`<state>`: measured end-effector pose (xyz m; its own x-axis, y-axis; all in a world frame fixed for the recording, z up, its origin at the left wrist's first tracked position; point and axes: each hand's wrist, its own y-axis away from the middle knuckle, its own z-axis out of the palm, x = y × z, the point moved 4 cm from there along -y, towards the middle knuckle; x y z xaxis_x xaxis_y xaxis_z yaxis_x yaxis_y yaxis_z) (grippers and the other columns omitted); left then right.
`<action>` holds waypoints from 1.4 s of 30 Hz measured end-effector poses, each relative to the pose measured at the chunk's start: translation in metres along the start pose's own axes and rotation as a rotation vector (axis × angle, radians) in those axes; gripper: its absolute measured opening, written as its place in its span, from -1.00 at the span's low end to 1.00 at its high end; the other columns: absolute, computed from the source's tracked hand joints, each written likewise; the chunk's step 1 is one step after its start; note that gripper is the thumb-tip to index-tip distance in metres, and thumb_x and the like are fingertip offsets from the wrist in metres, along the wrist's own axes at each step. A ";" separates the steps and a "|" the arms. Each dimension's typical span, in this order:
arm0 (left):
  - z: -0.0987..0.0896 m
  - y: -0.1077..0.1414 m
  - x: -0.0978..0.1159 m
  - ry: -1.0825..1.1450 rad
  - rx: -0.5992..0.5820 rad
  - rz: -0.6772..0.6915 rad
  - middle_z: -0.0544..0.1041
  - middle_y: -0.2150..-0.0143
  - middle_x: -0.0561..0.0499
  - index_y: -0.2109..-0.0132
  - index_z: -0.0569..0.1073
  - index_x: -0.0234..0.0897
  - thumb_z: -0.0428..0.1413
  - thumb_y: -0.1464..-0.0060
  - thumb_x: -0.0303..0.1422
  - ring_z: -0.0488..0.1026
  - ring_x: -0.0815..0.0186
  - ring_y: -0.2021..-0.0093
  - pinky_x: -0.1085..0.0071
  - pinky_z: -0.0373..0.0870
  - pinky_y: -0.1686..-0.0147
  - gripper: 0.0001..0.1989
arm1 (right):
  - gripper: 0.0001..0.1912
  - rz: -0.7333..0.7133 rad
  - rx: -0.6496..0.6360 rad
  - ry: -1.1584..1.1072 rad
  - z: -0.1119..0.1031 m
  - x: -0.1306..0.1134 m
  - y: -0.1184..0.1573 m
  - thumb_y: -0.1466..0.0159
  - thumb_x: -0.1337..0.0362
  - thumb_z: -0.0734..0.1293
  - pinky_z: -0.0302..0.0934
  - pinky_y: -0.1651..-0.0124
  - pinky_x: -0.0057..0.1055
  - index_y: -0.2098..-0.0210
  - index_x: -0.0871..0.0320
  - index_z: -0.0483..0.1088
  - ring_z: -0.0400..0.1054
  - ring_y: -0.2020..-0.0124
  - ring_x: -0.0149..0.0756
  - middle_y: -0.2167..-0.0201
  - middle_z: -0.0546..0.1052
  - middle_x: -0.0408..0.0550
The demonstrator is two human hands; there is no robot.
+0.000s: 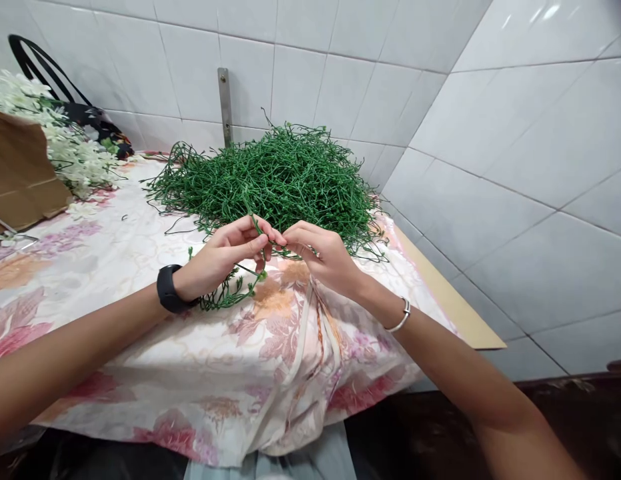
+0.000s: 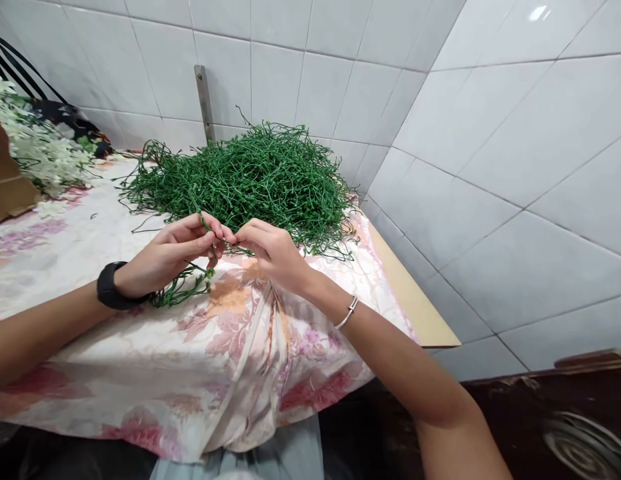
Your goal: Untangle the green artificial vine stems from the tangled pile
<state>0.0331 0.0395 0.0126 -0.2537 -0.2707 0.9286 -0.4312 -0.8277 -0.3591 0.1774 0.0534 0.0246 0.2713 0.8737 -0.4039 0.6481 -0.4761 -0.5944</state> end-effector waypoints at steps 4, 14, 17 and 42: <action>0.001 0.001 0.000 0.010 0.025 -0.013 0.41 0.28 -0.02 0.26 0.36 -0.34 0.03 -0.06 -0.41 0.33 0.43 0.37 0.53 0.33 0.45 -0.91 | -0.85 -0.013 -0.010 -0.012 0.000 -0.005 -0.001 -0.25 0.42 0.09 0.18 0.26 -0.47 0.34 0.23 0.27 0.26 0.32 -0.47 0.35 0.38 -0.06; -0.007 0.000 -0.003 0.044 0.113 -0.130 0.41 0.48 0.05 0.38 0.37 -0.34 0.09 0.02 -0.38 0.35 0.45 0.51 0.54 0.28 0.50 -0.90 | -0.85 -0.031 -0.089 -0.153 0.015 -0.013 0.001 -0.23 0.43 0.06 0.15 0.22 -0.41 0.26 0.24 0.21 0.22 0.30 -0.43 0.34 0.32 -0.02; -0.002 0.000 -0.003 0.067 0.064 -0.155 0.40 0.50 0.05 0.38 0.37 -0.35 0.08 0.01 -0.39 0.33 0.45 0.52 0.53 0.28 0.49 -0.91 | -0.88 -0.001 -0.111 -0.264 0.016 -0.016 0.003 -0.19 0.44 0.10 0.14 0.24 -0.43 0.30 0.24 0.22 0.21 0.34 -0.45 0.37 0.31 -0.06; 0.015 0.005 -0.005 0.217 -0.031 -0.203 0.41 0.48 0.02 0.40 0.36 -0.36 0.06 -0.01 -0.43 0.34 0.45 0.50 0.54 0.30 0.47 -0.93 | -0.74 0.374 -0.056 -0.971 0.024 -0.009 0.002 -0.14 0.27 0.14 0.09 0.49 -0.55 0.64 0.23 0.21 0.32 0.47 -0.48 0.57 0.32 -0.17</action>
<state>0.0448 0.0296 0.0072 -0.3371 0.0132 0.9414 -0.5172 -0.8381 -0.1734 0.1593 0.0425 0.0107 -0.2113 0.2029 -0.9561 0.6790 -0.6731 -0.2929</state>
